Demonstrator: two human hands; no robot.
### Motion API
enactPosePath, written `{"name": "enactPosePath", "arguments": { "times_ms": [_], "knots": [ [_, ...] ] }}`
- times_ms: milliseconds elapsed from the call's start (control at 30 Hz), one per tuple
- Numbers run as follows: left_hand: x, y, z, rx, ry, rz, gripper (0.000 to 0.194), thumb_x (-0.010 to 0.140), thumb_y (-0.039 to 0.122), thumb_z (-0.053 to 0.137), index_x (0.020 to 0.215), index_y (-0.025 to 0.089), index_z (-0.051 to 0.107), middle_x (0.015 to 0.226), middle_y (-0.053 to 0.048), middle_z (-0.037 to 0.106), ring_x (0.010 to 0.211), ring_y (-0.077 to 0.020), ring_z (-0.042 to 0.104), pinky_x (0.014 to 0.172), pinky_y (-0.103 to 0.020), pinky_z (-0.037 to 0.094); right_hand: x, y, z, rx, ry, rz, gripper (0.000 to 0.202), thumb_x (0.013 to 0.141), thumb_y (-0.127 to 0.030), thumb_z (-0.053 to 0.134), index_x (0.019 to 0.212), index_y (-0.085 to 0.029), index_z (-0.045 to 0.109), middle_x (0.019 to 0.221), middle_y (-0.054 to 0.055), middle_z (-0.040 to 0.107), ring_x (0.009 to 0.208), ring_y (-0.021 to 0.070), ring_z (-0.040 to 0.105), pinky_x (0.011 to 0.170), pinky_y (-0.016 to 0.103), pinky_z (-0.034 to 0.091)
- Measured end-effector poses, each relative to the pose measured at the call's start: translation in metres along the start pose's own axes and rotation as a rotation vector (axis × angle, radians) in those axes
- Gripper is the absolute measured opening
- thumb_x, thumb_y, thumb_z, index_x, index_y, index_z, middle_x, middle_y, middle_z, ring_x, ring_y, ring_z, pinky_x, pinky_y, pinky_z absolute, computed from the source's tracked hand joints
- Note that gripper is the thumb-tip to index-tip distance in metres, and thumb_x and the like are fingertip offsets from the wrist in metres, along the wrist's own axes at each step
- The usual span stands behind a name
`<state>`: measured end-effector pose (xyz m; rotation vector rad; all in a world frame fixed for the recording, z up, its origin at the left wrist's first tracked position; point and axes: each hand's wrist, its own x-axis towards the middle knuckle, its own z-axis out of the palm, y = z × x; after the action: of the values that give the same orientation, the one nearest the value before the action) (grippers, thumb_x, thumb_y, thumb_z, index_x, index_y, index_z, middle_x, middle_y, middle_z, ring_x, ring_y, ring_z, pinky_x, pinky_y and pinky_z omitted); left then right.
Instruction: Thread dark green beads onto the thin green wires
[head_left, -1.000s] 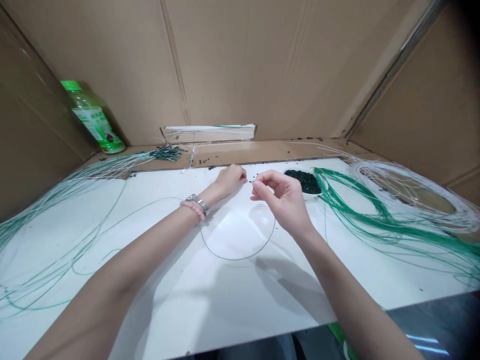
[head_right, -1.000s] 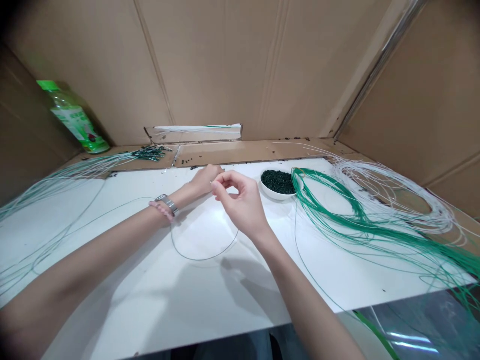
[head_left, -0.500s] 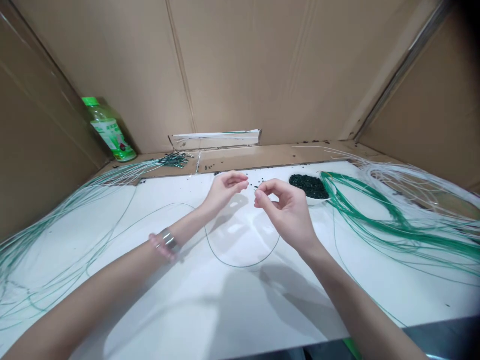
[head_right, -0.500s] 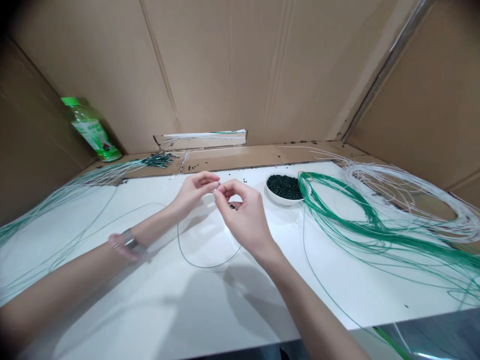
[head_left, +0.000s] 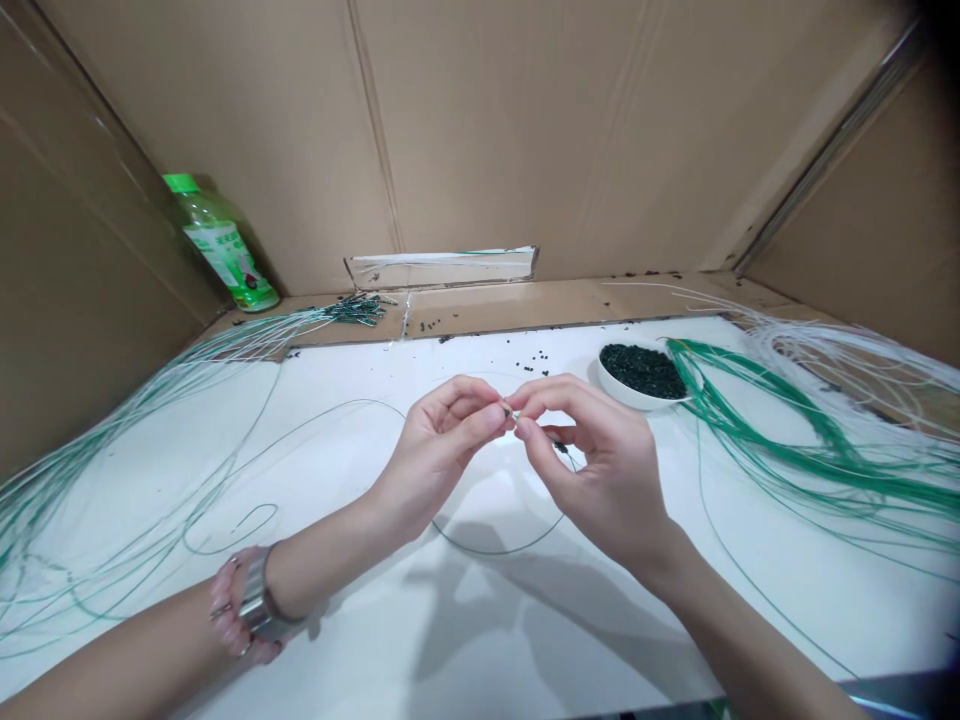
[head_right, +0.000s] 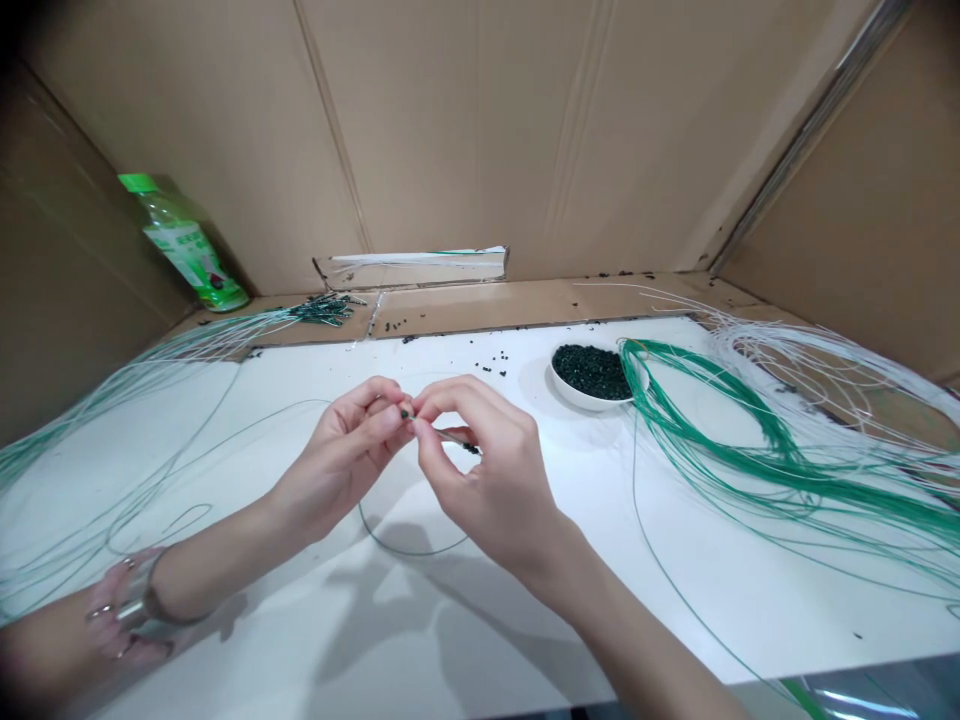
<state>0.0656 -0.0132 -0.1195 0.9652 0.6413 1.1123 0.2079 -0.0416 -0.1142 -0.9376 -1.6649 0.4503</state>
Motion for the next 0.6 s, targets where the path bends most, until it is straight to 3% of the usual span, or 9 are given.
{"name": "enactPosePath", "arguments": {
  "times_ms": [600],
  "knots": [
    [0.002, -0.004, -0.011, 0.167, 0.008, 0.118, 0.012, 0.07, 0.022, 0.074, 0.073, 0.02, 0.062, 0.073, 0.003, 0.063, 0.068, -0.0079, 0.06, 0.069, -0.02, 0.052, -0.001, 0.002, -0.001, -0.09, -0.035, -0.065, 0.013, 0.08, -0.007, 0.053, 0.078, -0.019, 0.056, 0.083, 0.003, 0.064, 0.077, 0.0111, 0.06, 0.051, 0.017, 0.052]
  ]
}}
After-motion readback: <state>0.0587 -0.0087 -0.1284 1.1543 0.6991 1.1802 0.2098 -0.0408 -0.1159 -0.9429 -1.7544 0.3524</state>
